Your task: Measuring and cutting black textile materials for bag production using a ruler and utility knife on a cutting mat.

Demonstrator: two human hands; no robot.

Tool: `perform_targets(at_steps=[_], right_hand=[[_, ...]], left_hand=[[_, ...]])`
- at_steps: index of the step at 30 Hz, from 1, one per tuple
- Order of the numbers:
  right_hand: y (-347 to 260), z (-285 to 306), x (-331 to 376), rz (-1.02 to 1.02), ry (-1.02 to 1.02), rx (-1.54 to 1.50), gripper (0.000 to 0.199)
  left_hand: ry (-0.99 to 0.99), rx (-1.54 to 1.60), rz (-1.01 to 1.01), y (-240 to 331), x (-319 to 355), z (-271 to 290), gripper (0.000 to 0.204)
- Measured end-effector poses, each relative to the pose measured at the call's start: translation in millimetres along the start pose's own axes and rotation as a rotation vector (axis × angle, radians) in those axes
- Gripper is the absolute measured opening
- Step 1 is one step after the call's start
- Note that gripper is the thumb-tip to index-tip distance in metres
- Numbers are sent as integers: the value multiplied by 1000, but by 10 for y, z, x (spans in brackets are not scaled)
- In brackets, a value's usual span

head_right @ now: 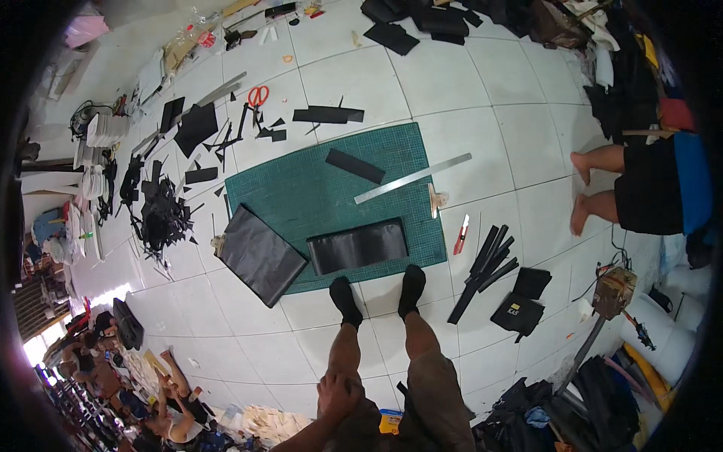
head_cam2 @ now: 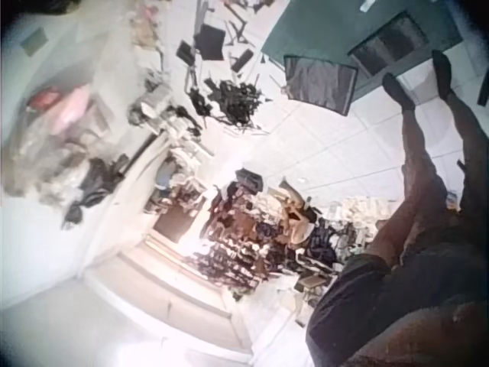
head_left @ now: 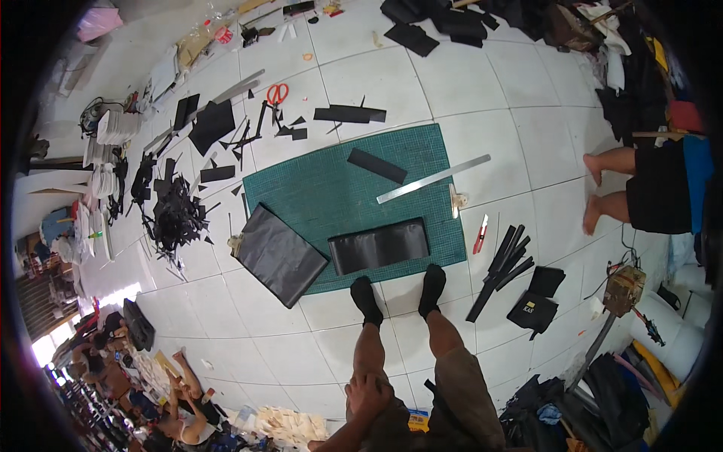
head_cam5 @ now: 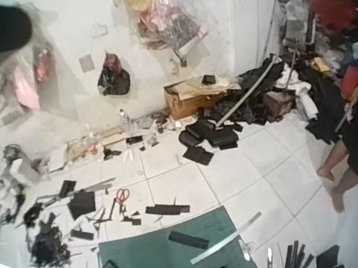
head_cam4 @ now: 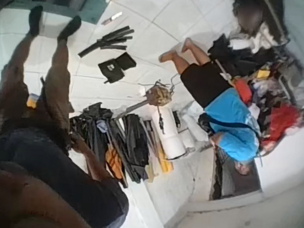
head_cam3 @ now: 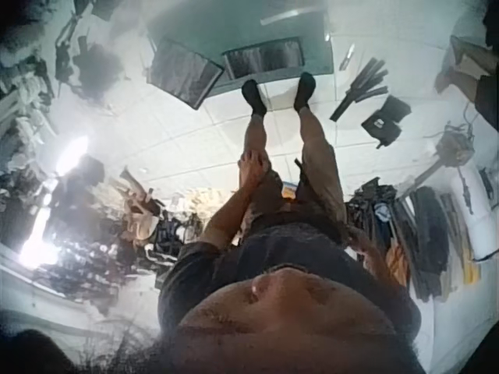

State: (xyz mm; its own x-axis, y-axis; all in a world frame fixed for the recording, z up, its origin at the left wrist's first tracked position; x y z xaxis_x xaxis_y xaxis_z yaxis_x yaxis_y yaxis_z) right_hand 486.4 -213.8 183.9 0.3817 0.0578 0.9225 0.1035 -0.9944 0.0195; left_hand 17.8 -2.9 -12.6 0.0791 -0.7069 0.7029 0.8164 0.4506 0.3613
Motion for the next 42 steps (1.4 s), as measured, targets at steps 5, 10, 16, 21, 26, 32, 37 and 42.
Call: perform_targets(at_steps=[5, 10, 16, 21, 26, 32, 37, 42], right_hand=[[-1242, -787, 192, 612, 87, -344, 38], [-290, -365, -497, 286, 567, 572, 39], [-486, -797, -617, 209, 638, 355, 38], [-1059, -1123, -617, 99, 477, 16, 37], [-1610, -1258, -566, 42, 396, -198, 37], [-1970, -1324, -667, 5, 334, -309, 36], [-2150, -1360, -744, -16, 305, -366, 36], [-2262, -1405, -744, -40, 292, -419, 35]], left_hand=[[-92, -50, 23, -13, 128, -98, 41], [-172, 122, -58, -244, 266, -106, 38], [-264, 112, 19, -235, 291, 210, 39], [-242, 102, 36, -353, 233, 268, 39], [-292, 71, 41, -370, 281, 255, 39], [-296, 73, 25, -430, 274, 212, 40], [-299, 108, 31, -390, 248, 152, 41], [-259, 89, -5, -396, 259, 99, 40]])
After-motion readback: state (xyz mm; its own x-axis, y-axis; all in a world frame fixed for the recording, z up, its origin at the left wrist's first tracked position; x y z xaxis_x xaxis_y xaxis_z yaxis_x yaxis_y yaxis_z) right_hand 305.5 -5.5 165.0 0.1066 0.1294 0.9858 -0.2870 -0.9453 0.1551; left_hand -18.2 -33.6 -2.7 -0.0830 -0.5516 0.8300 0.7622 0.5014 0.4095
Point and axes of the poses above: each hand's wrist, its own x-axis away from the middle knuckle, its own z-axis out of the back of the hand, y = z × x, the point moved 1 cm from there along -x, towards the middle knuckle, and after that the axes turned 5 degrees about x, right-handed, at the moved point
